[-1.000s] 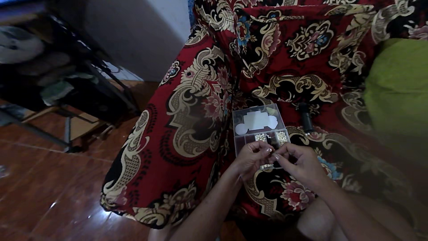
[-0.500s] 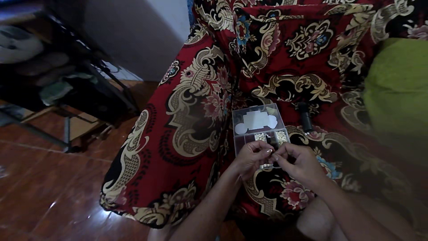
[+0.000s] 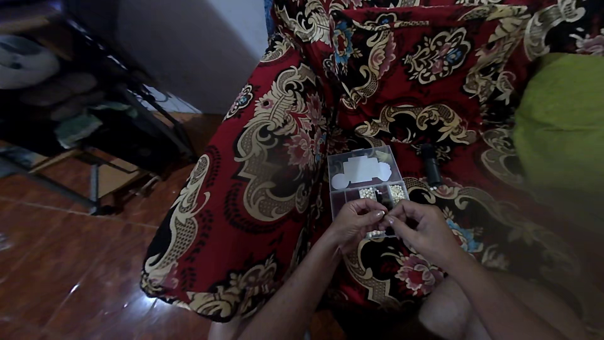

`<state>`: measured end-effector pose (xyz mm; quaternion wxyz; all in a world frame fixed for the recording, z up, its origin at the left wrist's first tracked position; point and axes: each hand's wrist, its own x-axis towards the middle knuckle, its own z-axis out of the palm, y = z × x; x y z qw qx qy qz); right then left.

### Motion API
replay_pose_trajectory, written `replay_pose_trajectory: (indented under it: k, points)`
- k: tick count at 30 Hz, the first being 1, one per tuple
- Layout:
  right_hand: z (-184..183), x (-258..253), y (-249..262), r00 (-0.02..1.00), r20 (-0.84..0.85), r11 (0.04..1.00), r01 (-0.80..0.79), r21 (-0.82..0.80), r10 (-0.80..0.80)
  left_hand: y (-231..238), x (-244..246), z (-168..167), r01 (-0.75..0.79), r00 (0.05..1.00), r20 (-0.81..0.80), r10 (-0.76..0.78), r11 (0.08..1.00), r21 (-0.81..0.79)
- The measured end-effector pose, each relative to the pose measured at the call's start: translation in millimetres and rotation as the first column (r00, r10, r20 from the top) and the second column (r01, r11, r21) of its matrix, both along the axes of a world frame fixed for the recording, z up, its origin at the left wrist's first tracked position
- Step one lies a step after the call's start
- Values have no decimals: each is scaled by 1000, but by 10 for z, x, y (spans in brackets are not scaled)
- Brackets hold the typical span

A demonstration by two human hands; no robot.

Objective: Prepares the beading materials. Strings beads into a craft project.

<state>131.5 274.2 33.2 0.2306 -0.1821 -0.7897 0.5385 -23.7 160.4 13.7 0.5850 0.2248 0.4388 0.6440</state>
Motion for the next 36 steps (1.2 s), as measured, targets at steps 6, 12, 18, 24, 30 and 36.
replay_pose_trajectory:
  k: [6,12,18,24,30,36]
  points:
    - [27,8,-7,1000,5,999,-19,-39,19,-5,5,-3,-10,1000,-29,10,1000,7]
    - [99,3,-23,999,54,987,11,-160,-2,-2,13,-6,-50,994,-90,56,997,65]
    - [151,5,15,994,101,942,3,-336,33,7,-26,-28,-54,938,-317,138,964,262]
    - [162,-5,38,994,80,872,-25,-488,73,6,-7,-25,-81,856,-444,266,916,393]
    - [157,1,43,997,25,824,-49,-565,77,-10,10,-10,-100,831,-464,306,903,417]
    - [167,17,63,996,20,864,-68,-499,89,19,-7,-61,-114,845,-420,332,878,465]
